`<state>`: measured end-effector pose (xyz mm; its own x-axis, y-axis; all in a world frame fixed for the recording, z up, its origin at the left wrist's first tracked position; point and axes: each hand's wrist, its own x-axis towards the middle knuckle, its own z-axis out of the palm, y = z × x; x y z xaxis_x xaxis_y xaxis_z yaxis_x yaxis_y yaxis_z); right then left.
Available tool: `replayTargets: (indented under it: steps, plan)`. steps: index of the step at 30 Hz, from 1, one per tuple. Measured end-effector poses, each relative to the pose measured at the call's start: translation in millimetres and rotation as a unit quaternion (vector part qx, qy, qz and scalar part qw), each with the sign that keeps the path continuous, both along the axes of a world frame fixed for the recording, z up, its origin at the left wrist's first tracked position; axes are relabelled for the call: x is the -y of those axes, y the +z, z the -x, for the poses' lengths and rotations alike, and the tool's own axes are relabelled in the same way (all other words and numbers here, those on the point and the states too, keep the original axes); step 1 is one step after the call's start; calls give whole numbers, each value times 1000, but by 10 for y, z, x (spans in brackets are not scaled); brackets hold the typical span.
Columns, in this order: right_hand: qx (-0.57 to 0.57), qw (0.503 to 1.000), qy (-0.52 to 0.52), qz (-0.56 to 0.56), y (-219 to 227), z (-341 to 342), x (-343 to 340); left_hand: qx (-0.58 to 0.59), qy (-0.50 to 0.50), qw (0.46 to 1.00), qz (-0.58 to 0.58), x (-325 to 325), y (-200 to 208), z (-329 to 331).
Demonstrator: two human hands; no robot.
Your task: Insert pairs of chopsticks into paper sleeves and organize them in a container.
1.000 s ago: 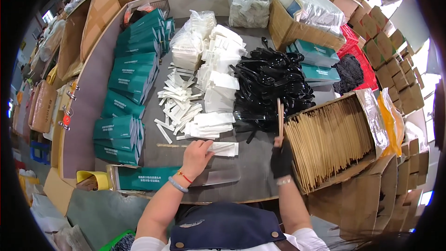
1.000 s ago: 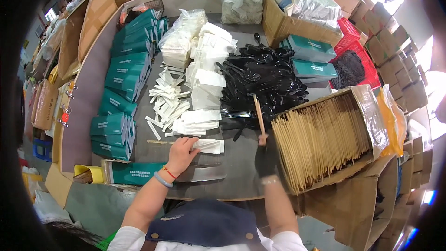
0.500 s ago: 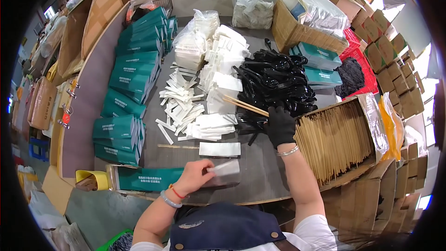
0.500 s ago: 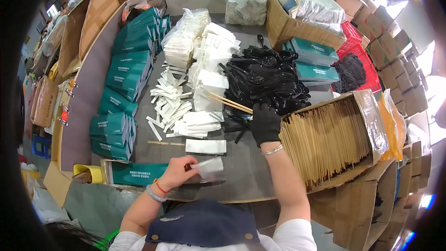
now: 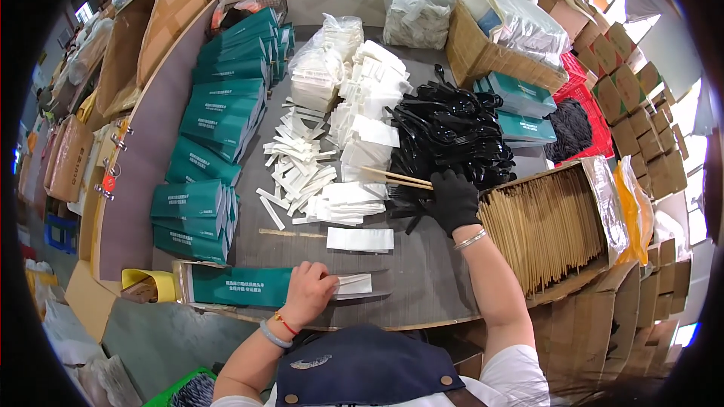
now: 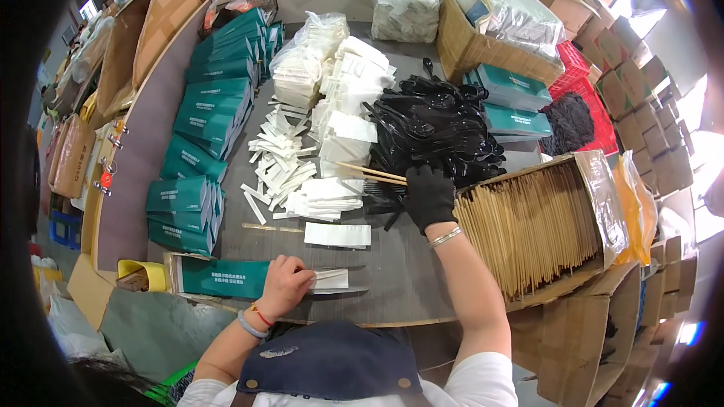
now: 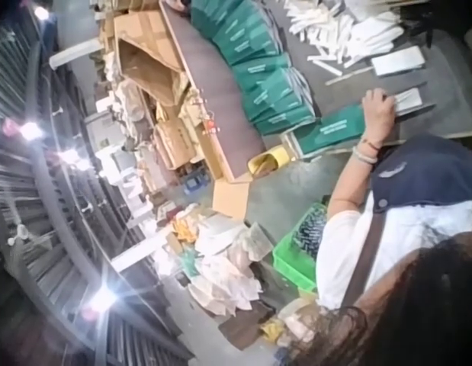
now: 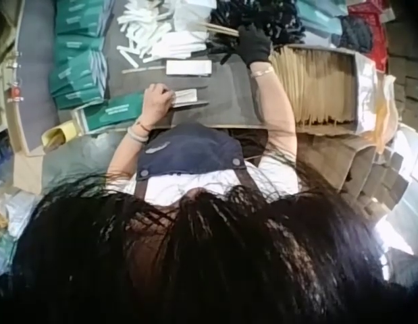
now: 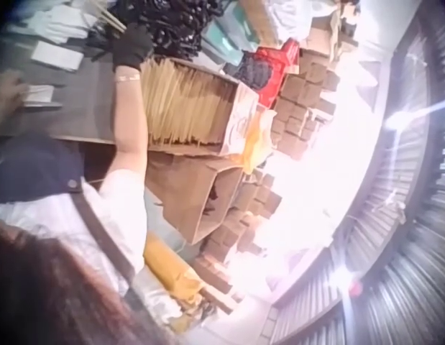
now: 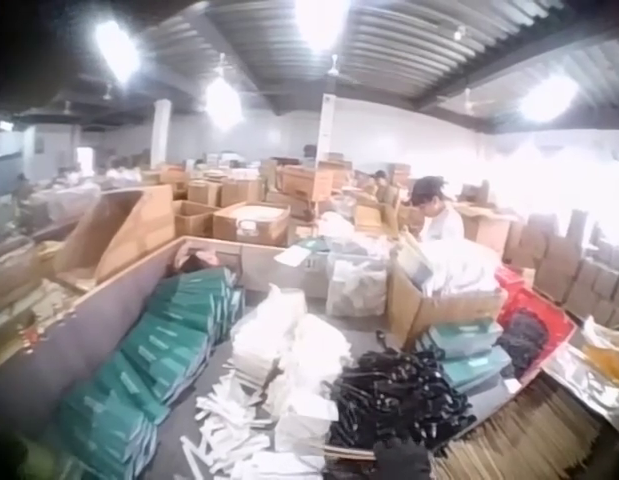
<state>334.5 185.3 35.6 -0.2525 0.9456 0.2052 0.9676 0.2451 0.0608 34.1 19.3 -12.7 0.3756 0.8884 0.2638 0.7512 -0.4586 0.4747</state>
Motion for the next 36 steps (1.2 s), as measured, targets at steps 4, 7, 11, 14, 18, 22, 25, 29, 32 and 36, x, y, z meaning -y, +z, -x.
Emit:
replayTargets:
  steps: [4,7,11,14,18,22,25,29,32,36]
  plan:
    - [-32,999,8,17,34,-50,-4,-14,-4,1000,-7,4,-56,25]
    - [-76,996,-25,44,249,-98,95,-16,-2,1000,-14,31,-39,33]
    - [-122,982,-66,132,638,-70,405,17,4,999,-27,97,-25,49]
    - [-127,951,-46,277,494,-88,569,9,1,999,-42,122,-37,84]
    - [-157,940,-51,299,221,-163,668,-11,-13,997,-74,120,-1,95]
    - [-273,946,-82,152,61,-256,797,-24,-11,997,-70,138,-9,145]
    - [-333,932,-92,108,-150,-293,940,-37,-9,997,-63,174,-16,152]
    - [-294,942,-71,147,-279,-112,1228,-25,-25,998,-44,250,68,88]
    - [-250,955,-48,154,-273,64,1307,-58,-45,997,-7,299,84,75]
    - [-213,961,-31,176,-491,51,1292,-74,-47,996,15,335,78,79]
